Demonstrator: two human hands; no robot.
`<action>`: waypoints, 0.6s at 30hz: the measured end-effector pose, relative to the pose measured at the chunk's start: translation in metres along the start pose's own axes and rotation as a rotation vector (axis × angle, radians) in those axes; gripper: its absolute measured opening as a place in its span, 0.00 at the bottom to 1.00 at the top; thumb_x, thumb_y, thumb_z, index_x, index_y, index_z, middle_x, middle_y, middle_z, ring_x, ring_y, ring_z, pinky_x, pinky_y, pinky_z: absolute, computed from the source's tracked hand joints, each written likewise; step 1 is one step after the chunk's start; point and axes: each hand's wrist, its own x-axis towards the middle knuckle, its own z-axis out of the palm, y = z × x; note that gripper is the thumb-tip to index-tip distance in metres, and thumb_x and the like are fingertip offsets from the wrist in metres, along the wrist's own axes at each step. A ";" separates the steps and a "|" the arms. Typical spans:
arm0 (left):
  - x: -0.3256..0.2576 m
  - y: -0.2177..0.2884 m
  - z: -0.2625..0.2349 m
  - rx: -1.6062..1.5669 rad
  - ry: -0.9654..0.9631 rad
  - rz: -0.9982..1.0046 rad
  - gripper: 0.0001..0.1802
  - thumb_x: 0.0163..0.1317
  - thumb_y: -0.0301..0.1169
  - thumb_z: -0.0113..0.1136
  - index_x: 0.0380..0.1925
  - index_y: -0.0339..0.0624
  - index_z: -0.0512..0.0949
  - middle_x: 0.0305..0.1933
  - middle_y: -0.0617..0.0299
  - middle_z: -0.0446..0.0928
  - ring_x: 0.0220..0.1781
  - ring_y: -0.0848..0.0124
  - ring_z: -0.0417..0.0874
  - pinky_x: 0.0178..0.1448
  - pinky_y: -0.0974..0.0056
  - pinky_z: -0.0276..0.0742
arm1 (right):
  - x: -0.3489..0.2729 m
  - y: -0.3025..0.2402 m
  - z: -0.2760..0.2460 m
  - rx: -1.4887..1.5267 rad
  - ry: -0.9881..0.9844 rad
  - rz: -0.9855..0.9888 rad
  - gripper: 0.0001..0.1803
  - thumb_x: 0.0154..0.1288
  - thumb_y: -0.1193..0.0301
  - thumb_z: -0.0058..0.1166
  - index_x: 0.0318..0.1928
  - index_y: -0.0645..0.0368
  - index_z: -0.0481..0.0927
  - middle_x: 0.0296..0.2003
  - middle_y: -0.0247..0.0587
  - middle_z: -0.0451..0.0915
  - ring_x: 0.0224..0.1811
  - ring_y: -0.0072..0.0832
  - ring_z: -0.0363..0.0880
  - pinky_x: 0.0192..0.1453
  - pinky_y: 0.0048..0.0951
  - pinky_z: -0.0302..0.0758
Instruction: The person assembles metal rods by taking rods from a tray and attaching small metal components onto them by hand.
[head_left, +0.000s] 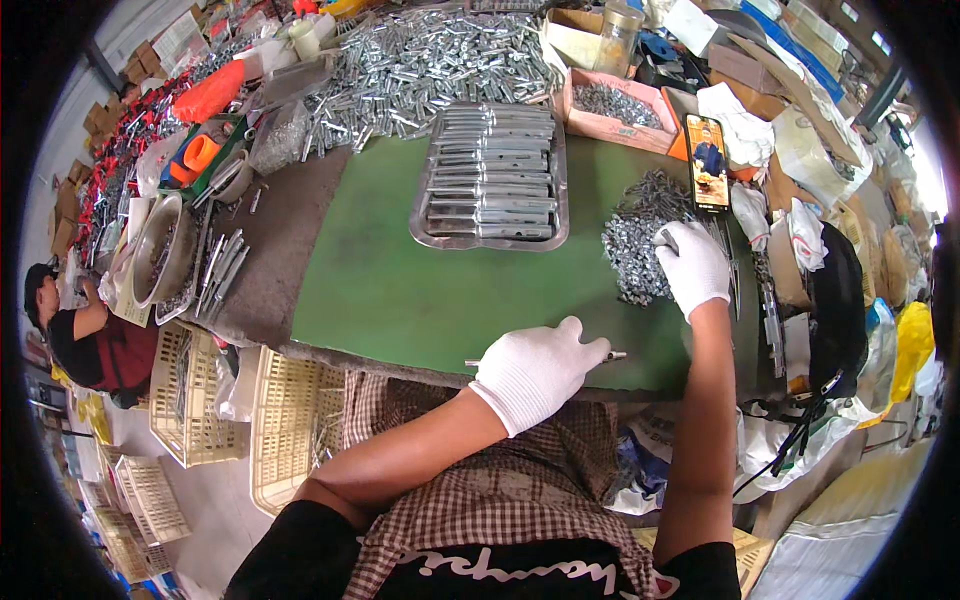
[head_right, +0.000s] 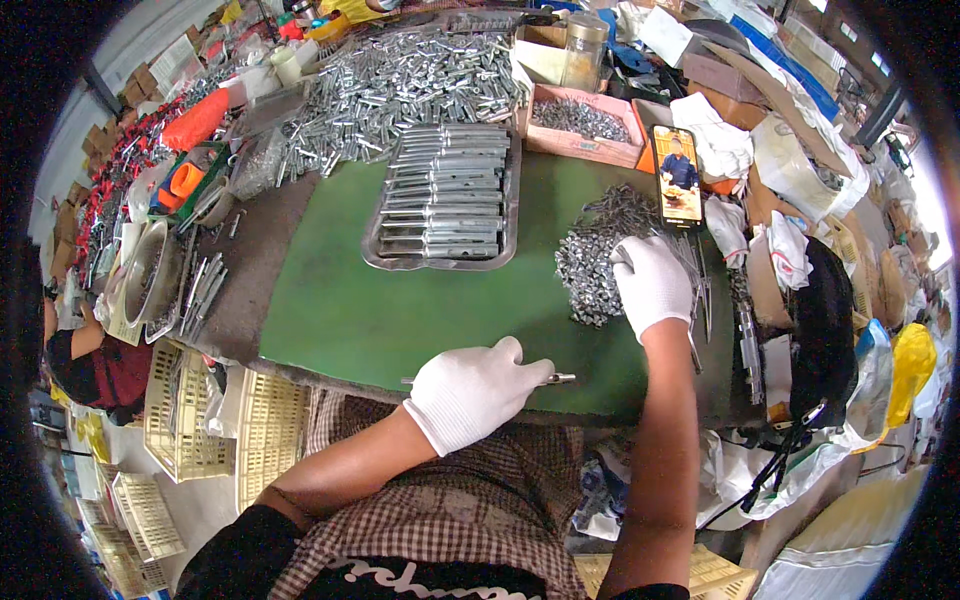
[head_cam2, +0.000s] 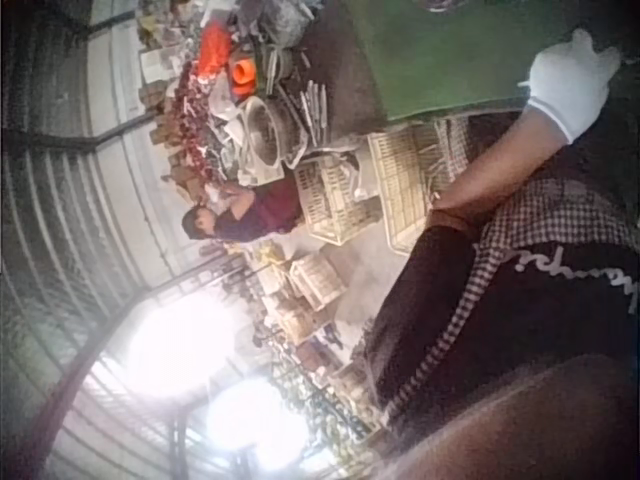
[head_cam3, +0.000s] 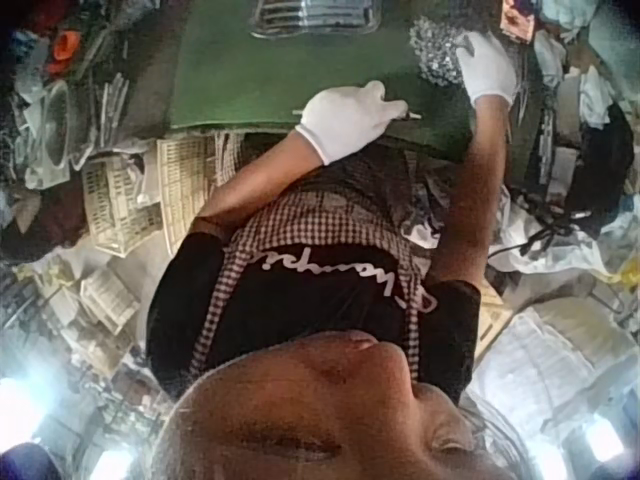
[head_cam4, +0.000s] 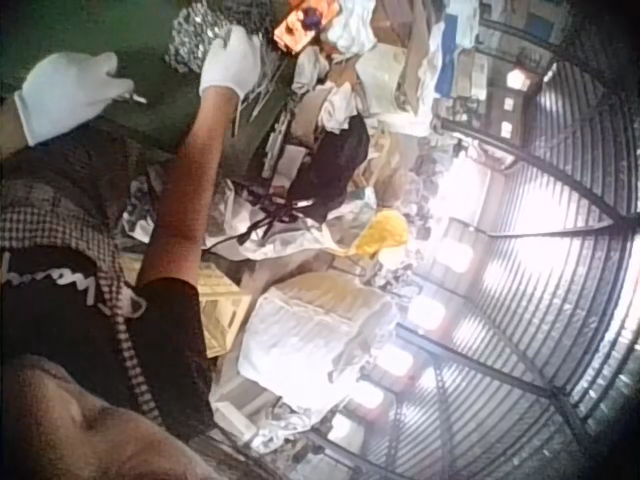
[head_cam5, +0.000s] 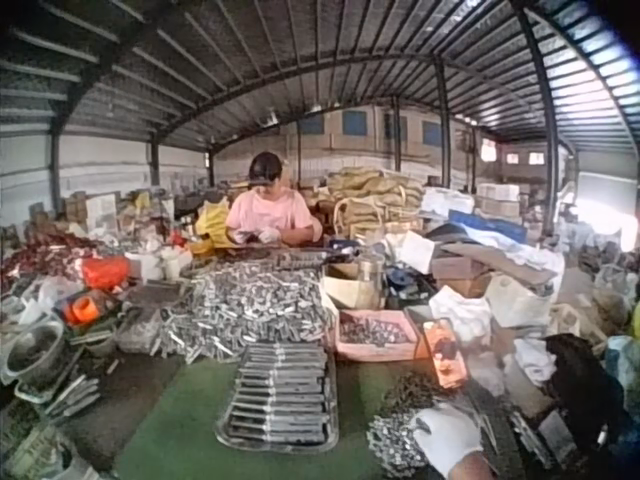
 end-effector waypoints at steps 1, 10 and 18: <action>-0.001 0.000 0.000 -0.009 0.008 0.001 0.08 0.58 0.31 0.58 0.37 0.58 0.79 0.28 0.60 0.69 0.16 0.66 0.76 0.19 0.60 0.74 | 0.000 -0.002 -0.003 -0.025 -0.027 0.001 0.06 0.60 0.70 0.58 0.39 0.53 0.81 0.39 0.46 0.79 0.44 0.46 0.79 0.48 0.44 0.75; -0.001 -0.001 0.000 -0.017 0.003 -0.008 0.09 0.58 0.31 0.58 0.39 0.58 0.80 0.28 0.60 0.70 0.17 0.66 0.77 0.20 0.59 0.75 | -0.067 -0.028 -0.014 0.305 0.122 -0.150 0.10 0.63 0.78 0.56 0.44 0.59 0.82 0.39 0.44 0.82 0.40 0.40 0.82 0.47 0.35 0.77; 0.001 -0.001 -0.003 -0.042 -0.009 -0.011 0.09 0.58 0.33 0.59 0.40 0.56 0.80 0.29 0.59 0.71 0.19 0.64 0.79 0.22 0.58 0.76 | -0.121 -0.066 -0.007 0.367 0.024 -0.037 0.09 0.53 0.76 0.66 0.36 0.58 0.84 0.33 0.41 0.83 0.30 0.31 0.82 0.37 0.29 0.77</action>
